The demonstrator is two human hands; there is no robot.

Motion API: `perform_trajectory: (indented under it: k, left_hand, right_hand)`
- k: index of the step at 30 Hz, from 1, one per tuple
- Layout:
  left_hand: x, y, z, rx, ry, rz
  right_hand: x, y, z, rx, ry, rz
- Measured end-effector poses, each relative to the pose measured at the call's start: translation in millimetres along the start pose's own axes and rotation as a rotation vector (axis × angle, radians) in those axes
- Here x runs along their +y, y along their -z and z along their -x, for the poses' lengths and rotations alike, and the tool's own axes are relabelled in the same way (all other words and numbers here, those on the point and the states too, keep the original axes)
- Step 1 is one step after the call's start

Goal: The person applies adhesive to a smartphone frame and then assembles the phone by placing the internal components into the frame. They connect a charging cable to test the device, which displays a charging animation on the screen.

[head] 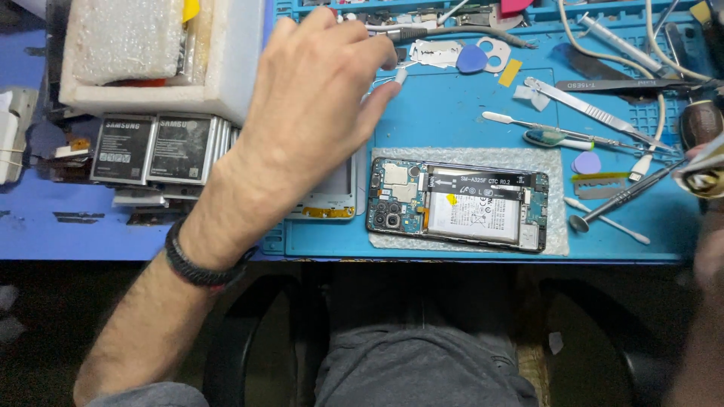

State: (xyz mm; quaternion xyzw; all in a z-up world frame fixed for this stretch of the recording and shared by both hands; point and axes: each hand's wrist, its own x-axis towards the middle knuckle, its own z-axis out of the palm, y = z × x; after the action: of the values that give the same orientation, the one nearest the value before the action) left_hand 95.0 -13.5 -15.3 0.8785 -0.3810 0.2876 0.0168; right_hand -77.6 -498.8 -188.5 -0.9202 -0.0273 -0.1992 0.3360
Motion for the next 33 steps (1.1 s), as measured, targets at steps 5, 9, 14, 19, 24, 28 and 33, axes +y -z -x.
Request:
perform_trajectory:
  k: [5,9,14,19,24,28,33]
  left_hand:
    - [16.5,-41.8,-15.3,-0.095,0.038,-0.076]
    - [23.9,-51.1,-20.5,-0.038,0.012,-0.163]
    - [38.3,10.9,-30.9,0.178,0.004,0.487]
    - [52.1,27.8,-55.8,0.194,0.27,1.378]
    - [31.3,4.7,-68.6,0.2,0.365,1.848]
    - [29.0,-1.3,-57.9,0.153,0.636,1.914]
    - [29.8,-10.2,-48.0,0.091,0.731,1.882]
  right_hand:
    - [-116.1,-8.5,-39.2,0.059,-0.053,-0.46]
    - [-166.2,-2.2,-45.6,0.068,-0.065,-0.291]
    - [-190.5,0.2,-58.0,0.074,-0.15,-0.41]
    - [-255.5,5.9,-121.0,-0.053,0.226,-0.302]
    - [-274.7,-8.4,-175.6,-0.175,0.282,-0.193]
    - [-258.0,-38.2,-189.3,-0.224,0.228,-0.319]
    - [-242.2,-49.1,-183.0,-0.24,0.343,-0.159]
